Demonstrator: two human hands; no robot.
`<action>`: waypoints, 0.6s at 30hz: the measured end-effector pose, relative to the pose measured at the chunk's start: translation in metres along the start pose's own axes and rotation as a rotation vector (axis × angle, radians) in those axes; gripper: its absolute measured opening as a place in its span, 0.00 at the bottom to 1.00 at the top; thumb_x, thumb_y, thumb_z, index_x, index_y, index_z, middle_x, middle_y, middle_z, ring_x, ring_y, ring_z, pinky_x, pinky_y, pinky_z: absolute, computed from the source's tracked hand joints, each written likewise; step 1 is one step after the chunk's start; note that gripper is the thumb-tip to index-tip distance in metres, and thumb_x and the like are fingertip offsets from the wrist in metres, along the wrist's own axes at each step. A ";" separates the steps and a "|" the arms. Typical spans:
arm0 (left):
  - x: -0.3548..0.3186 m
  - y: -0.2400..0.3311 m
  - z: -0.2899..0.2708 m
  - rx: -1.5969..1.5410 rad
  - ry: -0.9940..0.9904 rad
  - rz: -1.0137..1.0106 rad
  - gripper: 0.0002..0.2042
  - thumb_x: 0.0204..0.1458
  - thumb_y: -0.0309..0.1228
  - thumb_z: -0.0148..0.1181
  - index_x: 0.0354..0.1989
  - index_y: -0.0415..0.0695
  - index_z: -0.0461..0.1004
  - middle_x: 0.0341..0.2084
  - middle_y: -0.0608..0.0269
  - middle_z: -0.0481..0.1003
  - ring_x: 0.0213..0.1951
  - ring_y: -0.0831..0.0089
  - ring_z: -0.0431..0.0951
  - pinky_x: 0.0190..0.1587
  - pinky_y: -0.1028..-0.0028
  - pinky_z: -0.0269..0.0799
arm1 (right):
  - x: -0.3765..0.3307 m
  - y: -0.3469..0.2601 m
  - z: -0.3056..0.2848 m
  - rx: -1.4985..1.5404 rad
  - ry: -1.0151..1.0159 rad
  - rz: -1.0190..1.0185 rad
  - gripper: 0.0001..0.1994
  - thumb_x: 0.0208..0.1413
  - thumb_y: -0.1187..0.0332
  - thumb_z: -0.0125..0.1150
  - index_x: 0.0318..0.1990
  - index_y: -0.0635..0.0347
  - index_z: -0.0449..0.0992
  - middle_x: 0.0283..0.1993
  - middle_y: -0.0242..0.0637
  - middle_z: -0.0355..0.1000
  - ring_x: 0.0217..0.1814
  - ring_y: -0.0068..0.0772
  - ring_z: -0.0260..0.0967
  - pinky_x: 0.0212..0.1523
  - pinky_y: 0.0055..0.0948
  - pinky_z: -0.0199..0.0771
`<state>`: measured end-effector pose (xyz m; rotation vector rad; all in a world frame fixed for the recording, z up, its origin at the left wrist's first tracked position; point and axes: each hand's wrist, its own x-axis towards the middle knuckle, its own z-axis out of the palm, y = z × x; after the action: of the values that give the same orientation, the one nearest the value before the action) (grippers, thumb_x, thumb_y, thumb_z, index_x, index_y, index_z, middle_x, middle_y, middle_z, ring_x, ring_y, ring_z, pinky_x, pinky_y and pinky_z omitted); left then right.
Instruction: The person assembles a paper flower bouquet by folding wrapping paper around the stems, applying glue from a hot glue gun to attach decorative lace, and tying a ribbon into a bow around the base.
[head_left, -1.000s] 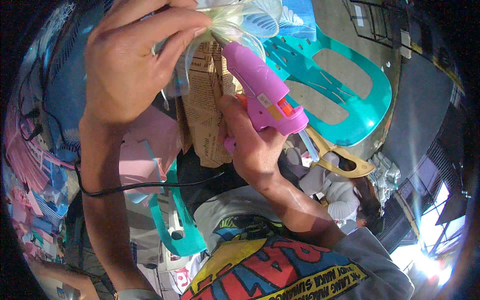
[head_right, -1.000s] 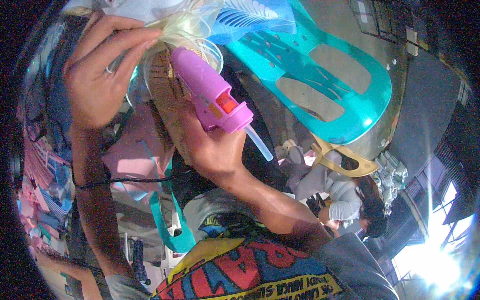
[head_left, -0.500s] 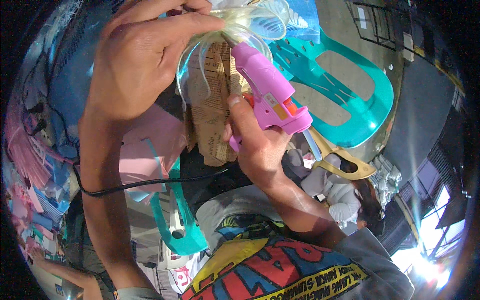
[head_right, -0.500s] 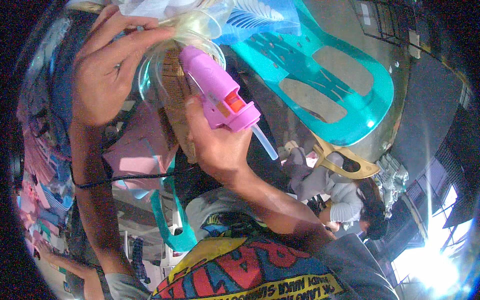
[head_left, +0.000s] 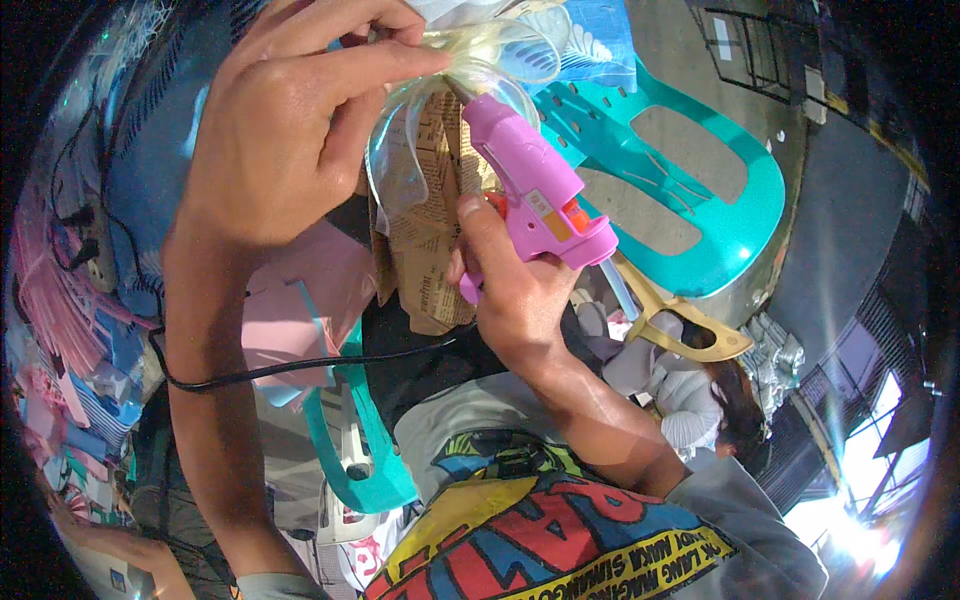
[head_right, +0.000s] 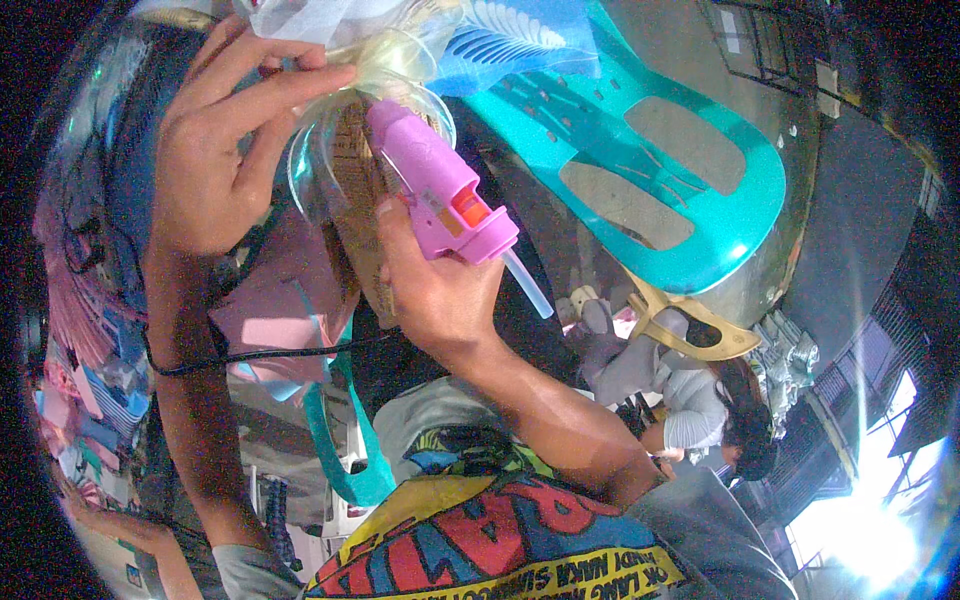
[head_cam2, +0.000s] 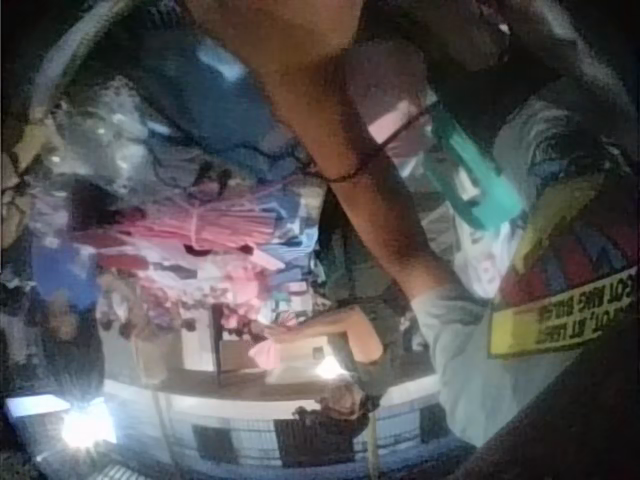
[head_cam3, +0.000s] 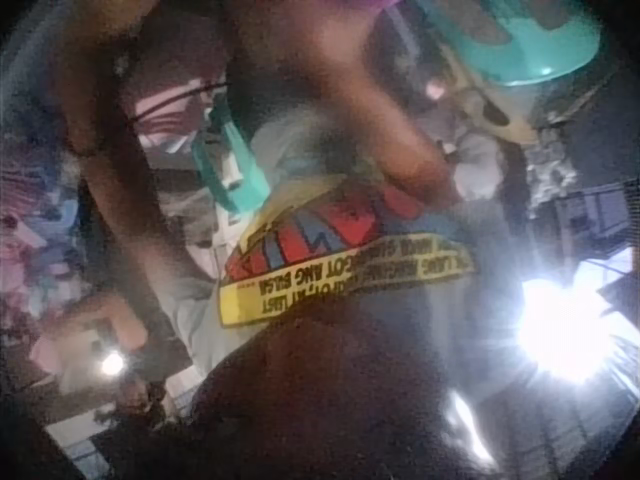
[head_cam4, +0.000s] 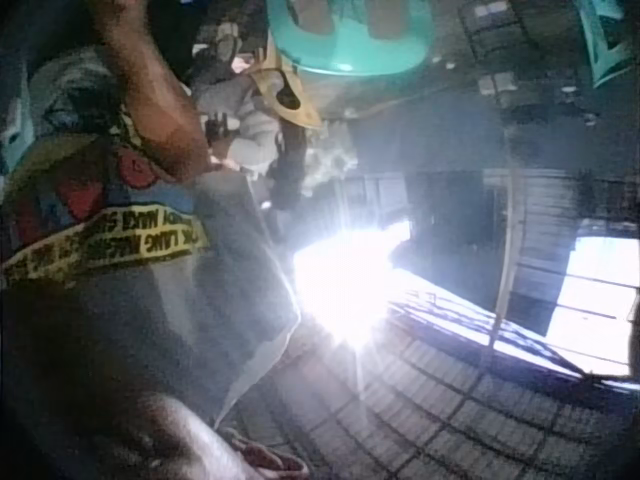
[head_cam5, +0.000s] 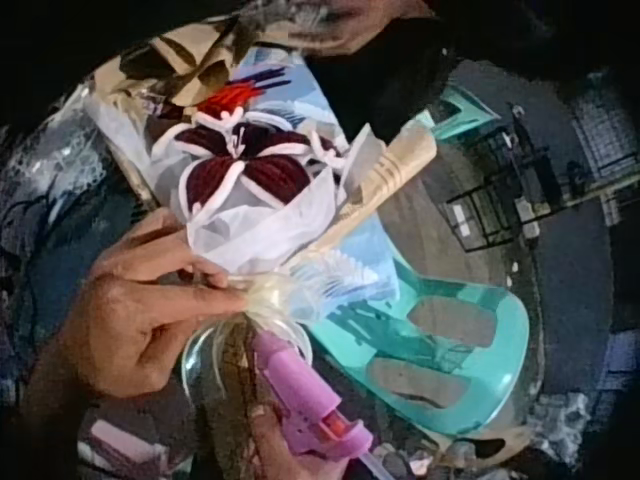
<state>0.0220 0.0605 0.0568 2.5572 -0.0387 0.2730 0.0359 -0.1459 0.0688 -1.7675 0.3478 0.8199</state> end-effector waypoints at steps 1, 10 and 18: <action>0.001 0.001 0.000 -0.008 0.000 0.003 0.15 0.52 0.20 0.61 0.46 0.47 0.86 0.41 0.57 0.80 0.47 0.55 0.77 0.56 0.62 0.70 | 0.000 0.000 0.000 -0.007 0.000 -0.011 0.09 0.63 0.66 0.65 0.36 0.62 0.76 0.21 0.31 0.72 0.19 0.22 0.69 0.22 0.25 0.65; -0.001 0.002 0.006 -0.022 0.069 0.002 0.17 0.47 0.18 0.67 0.45 0.47 0.86 0.41 0.58 0.80 0.46 0.56 0.78 0.52 0.63 0.74 | 0.001 0.001 0.000 -0.006 -0.003 -0.012 0.08 0.63 0.67 0.64 0.35 0.62 0.75 0.20 0.31 0.72 0.19 0.22 0.69 0.22 0.25 0.65; 0.001 0.000 0.006 0.008 0.038 -0.037 0.16 0.47 0.17 0.66 0.43 0.48 0.87 0.39 0.60 0.81 0.43 0.59 0.79 0.50 0.64 0.76 | 0.000 -0.004 0.001 -0.053 0.007 0.013 0.07 0.63 0.68 0.64 0.36 0.62 0.75 0.20 0.31 0.71 0.19 0.22 0.69 0.21 0.25 0.65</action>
<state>0.0246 0.0577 0.0521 2.5574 0.0242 0.3077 0.0375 -0.1439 0.0716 -1.8192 0.3454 0.8398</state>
